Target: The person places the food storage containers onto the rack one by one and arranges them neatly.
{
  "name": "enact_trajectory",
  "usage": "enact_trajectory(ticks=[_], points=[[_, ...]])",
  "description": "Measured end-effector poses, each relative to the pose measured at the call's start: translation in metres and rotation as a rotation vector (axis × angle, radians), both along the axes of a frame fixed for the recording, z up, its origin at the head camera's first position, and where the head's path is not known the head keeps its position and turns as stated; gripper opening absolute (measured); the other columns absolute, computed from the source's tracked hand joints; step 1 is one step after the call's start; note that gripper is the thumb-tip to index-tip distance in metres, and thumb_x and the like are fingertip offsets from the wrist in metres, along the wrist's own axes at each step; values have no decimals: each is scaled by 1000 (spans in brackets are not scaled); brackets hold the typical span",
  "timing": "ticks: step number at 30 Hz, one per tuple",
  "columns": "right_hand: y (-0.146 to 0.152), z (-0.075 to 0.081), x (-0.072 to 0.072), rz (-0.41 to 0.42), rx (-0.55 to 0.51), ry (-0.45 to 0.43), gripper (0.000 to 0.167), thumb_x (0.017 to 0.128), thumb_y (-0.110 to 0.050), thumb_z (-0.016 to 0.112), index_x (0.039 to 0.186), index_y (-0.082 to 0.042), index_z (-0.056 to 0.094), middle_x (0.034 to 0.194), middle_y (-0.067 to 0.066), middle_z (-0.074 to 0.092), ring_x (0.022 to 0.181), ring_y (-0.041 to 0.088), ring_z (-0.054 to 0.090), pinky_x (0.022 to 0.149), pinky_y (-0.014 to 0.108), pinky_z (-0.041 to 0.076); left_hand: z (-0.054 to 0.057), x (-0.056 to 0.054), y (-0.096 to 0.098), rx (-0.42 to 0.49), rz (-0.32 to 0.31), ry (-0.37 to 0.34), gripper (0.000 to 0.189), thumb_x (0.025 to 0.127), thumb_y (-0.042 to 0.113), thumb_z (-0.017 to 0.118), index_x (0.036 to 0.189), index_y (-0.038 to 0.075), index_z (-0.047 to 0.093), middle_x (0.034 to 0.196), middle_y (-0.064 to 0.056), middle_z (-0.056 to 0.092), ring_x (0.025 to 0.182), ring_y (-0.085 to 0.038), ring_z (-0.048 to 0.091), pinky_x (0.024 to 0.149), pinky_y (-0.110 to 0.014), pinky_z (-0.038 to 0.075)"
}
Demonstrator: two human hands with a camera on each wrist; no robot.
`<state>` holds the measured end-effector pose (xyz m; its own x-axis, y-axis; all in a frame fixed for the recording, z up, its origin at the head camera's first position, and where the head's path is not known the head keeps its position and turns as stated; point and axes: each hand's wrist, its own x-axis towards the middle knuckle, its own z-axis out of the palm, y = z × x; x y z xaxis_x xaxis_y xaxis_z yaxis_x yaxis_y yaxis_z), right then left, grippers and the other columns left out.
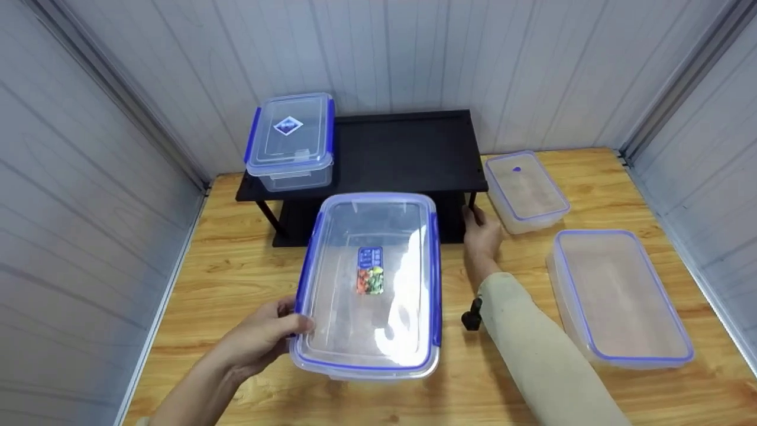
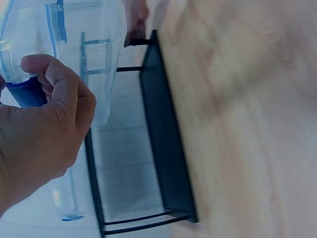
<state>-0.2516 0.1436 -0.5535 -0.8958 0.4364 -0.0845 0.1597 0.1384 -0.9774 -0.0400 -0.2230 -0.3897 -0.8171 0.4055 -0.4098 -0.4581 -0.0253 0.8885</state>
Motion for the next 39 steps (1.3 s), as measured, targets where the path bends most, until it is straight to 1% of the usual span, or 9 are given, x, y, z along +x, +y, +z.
enact_trajectory(ticks=[11,13,17,24,27,30,34,37,39], points=[[-1,-1,0,7,-53,36,41,107,-30,68,141,-6,70,140,15,69,129,29,67,110,38,55,53,-31,15,-24,-8,96,70,88,10,65,148,-16,40,112,-13,71,94,-19,75,90,-34,65],[-1,-2,0,-2,-35,34,40,107,-31,68,140,-7,71,138,15,71,127,30,68,109,39,55,61,-40,18,-24,-6,104,67,89,9,64,147,-15,42,108,-12,72,91,-18,75,87,-32,65],[-1,-3,0,-17,71,41,36,107,-29,67,135,-8,74,134,15,72,128,34,67,113,43,52,72,-57,24,-27,8,102,61,91,7,62,145,-14,44,104,-12,75,88,-17,76,84,-30,65],[-1,-4,2,-40,155,125,28,101,-10,69,126,1,77,125,21,73,123,39,69,109,49,54,89,-88,36,-27,26,99,52,95,5,58,143,-13,48,104,-11,76,92,-18,76,87,-31,64],[-2,-3,3,-51,207,129,28,98,-6,69,123,3,78,123,23,74,120,41,70,107,52,54,94,-102,42,-21,43,97,48,96,4,57,142,-11,49,104,-10,75,91,-19,75,89,-31,64],[-4,-3,3,-62,210,97,28,98,-7,67,122,2,79,123,22,75,120,40,70,105,52,55,97,-115,47,-1,61,92,41,97,3,56,136,-8,52,104,-10,73,90,-19,74,90,-31,64],[-6,-3,3,-48,189,62,30,103,-15,65,126,-1,78,129,19,73,125,36,67,109,48,53,99,-131,53,11,98,83,26,98,3,56,123,-4,56,100,-9,69,82,-16,71,83,-27,63],[-6,-3,4,-26,194,56,33,106,-21,64,131,-4,76,135,17,71,132,35,64,115,45,50,101,-143,58,12,126,64,26,98,3,56,124,-3,55,102,-10,67,80,-15,69,81,-25,62],[-6,-3,5,-14,180,47,36,107,-26,65,136,-7,74,139,14,70,136,33,61,118,43,47,102,-151,60,15,141,53,32,99,4,56,130,-4,53,105,-11,68,83,-16,70,83,-26,62]])
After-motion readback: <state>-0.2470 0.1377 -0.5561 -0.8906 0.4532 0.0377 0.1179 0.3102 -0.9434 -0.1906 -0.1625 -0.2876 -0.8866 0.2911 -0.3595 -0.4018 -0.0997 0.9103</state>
